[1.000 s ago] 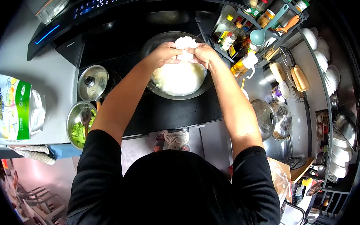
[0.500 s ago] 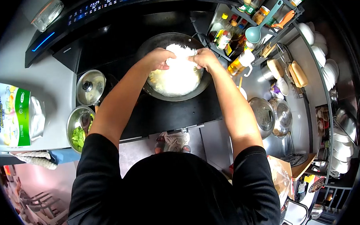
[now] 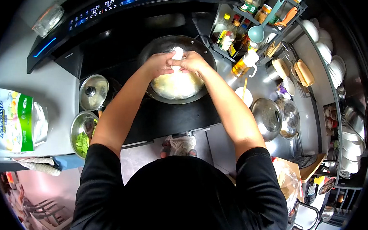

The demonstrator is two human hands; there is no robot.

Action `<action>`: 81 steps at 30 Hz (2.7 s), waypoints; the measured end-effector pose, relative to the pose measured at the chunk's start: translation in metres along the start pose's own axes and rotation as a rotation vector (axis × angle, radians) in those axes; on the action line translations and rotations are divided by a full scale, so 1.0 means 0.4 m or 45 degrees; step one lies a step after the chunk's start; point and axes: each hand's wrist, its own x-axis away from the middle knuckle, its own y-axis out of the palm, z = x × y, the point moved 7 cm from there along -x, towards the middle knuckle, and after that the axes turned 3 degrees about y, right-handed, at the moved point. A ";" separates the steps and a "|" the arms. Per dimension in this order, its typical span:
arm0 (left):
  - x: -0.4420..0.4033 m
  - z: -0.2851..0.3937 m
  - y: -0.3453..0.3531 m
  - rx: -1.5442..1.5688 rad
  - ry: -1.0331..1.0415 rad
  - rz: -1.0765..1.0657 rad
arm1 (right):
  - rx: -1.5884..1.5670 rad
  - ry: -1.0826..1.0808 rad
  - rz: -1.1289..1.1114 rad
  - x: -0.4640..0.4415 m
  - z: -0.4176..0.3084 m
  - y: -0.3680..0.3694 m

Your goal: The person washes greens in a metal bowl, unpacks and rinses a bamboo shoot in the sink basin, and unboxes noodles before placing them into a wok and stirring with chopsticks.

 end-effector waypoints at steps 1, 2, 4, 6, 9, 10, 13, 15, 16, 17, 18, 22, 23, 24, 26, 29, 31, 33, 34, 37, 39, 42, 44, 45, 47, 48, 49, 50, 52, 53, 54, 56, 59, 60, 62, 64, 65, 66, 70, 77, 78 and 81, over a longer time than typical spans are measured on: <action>-0.018 -0.009 -0.011 -0.003 0.050 -0.023 | -0.034 -0.036 0.001 -0.011 0.006 0.006; -0.035 -0.014 -0.024 -0.005 0.101 -0.047 | -0.269 -0.131 -0.030 -0.064 0.059 0.018; -0.028 -0.001 -0.024 -0.036 0.187 -0.079 | -0.469 -0.238 -0.019 -0.116 0.111 0.024; 0.001 0.018 0.005 -0.104 0.252 -0.098 | -0.438 -0.157 -0.030 -0.110 0.108 0.026; 0.048 0.037 0.032 -0.169 0.210 0.016 | -0.253 0.089 -0.049 0.017 0.001 0.014; 0.044 0.034 0.029 -0.130 0.195 0.012 | -0.328 0.122 -0.037 0.013 0.006 -0.001; 0.032 0.030 0.021 -0.030 0.163 0.006 | -0.551 0.172 -0.119 0.012 0.018 -0.016; 0.029 0.030 0.023 0.010 0.158 0.012 | -0.597 0.194 -0.074 0.009 0.025 -0.023; 0.030 0.034 0.021 0.007 0.174 0.041 | -0.596 0.209 -0.079 0.005 0.023 -0.028; 0.030 0.036 0.021 0.005 0.189 0.071 | -0.594 0.227 -0.085 0.002 0.024 -0.031; 0.027 0.037 0.018 0.003 0.202 0.101 | -0.596 0.215 -0.082 -0.008 0.024 -0.031; 0.011 0.049 -0.001 0.062 0.310 0.124 | -0.575 0.122 -0.018 -0.031 0.006 -0.043; 0.008 0.051 -0.007 0.017 0.326 0.139 | -0.545 0.121 0.022 -0.034 0.001 -0.044; 0.006 0.055 -0.013 -0.028 0.341 0.153 | -0.529 0.087 0.017 -0.030 -0.009 -0.036; 0.004 0.060 -0.028 -0.128 0.381 0.145 | -0.500 0.049 -0.032 -0.022 -0.021 -0.015; -0.003 0.048 -0.090 -0.248 0.335 0.405 | -0.445 0.007 -0.144 -0.040 -0.020 0.008; 0.009 0.051 -0.105 -0.291 0.337 0.346 | -0.481 0.060 -0.202 -0.037 -0.016 0.007; 0.000 0.048 -0.126 -0.334 0.339 0.372 | -0.280 0.045 -0.136 -0.038 -0.010 -0.006; -0.003 0.045 -0.137 -0.382 0.343 0.440 | -0.180 0.037 -0.104 -0.039 -0.005 -0.012; 0.029 0.058 -0.110 -0.454 0.373 0.412 | 0.327 -0.050 -0.182 -0.036 -0.019 -0.026; 0.050 0.068 -0.088 -0.491 0.381 0.359 | 0.519 -0.047 -0.206 -0.019 -0.037 -0.030; 0.052 0.076 -0.070 -0.556 0.404 0.283 | 0.455 -0.136 -0.191 -0.007 -0.066 -0.035; 0.052 0.080 -0.065 -0.586 0.429 0.243 | 0.622 -0.193 -0.163 -0.004 -0.082 -0.047; 0.055 0.081 -0.064 -0.593 0.444 0.227 | 0.704 -0.218 -0.150 -0.001 -0.083 -0.053; 0.065 0.082 -0.062 -0.564 0.460 0.237 | 0.943 -0.357 0.007 -0.001 -0.076 -0.077; 0.073 0.080 -0.057 -0.529 0.459 0.262 | 1.022 -0.412 0.084 0.005 -0.075 -0.083; 0.081 0.081 -0.056 -0.496 0.460 0.287 | 1.101 -0.470 0.164 0.012 -0.078 -0.090; 0.088 0.083 -0.055 -0.493 0.460 0.289 | 1.072 -0.513 0.141 0.017 -0.076 -0.094; 0.095 0.086 -0.055 -0.487 0.458 0.291 | 0.941 -0.459 0.083 0.033 -0.078 -0.108; 0.095 0.089 -0.057 -0.536 0.460 0.289 | 0.874 -0.427 0.054 0.037 -0.071 -0.115; 0.096 0.092 -0.063 -0.584 0.459 0.288 | 0.762 -0.398 0.041 0.031 -0.054 -0.122; 0.101 0.094 -0.071 -0.644 0.470 0.289 | 1.161 -0.407 0.050 0.040 -0.018 -0.115; 0.109 0.105 -0.074 -0.669 0.524 0.288 | 1.477 -0.552 0.241 0.043 0.012 -0.135; 0.114 0.108 -0.073 -0.677 0.541 0.281 | 1.473 -0.530 0.219 0.048 0.009 -0.131; 0.115 0.106 -0.078 -0.717 0.527 0.260 | 1.455 -0.608 0.172 0.024 0.050 -0.121; 0.109 0.103 -0.085 -0.774 0.474 0.231 | 1.509 -0.587 0.131 0.026 0.045 -0.113; 0.113 0.107 -0.087 -0.818 0.487 0.250 | 1.537 -0.576 0.112 0.027 0.040 -0.114; 0.121 0.109 -0.087 -0.863 0.499 0.265 | 1.452 -0.604 0.172 0.035 0.025 -0.133; 0.117 0.110 -0.083 -0.989 0.551 0.257 | 1.213 -0.856 0.304 0.123 0.008 -0.179; 0.110 0.100 -0.088 -0.861 0.575 0.233 | 1.313 -0.409 1.010 0.360 0.190 -0.453; 0.098 0.098 -0.096 -0.868 0.534 0.163 | 1.404 -0.357 0.849 0.377 0.245 -0.443; 0.113 0.103 -0.094 -0.896 0.533 0.200 | 1.705 -0.153 0.281 0.406 0.398 -0.387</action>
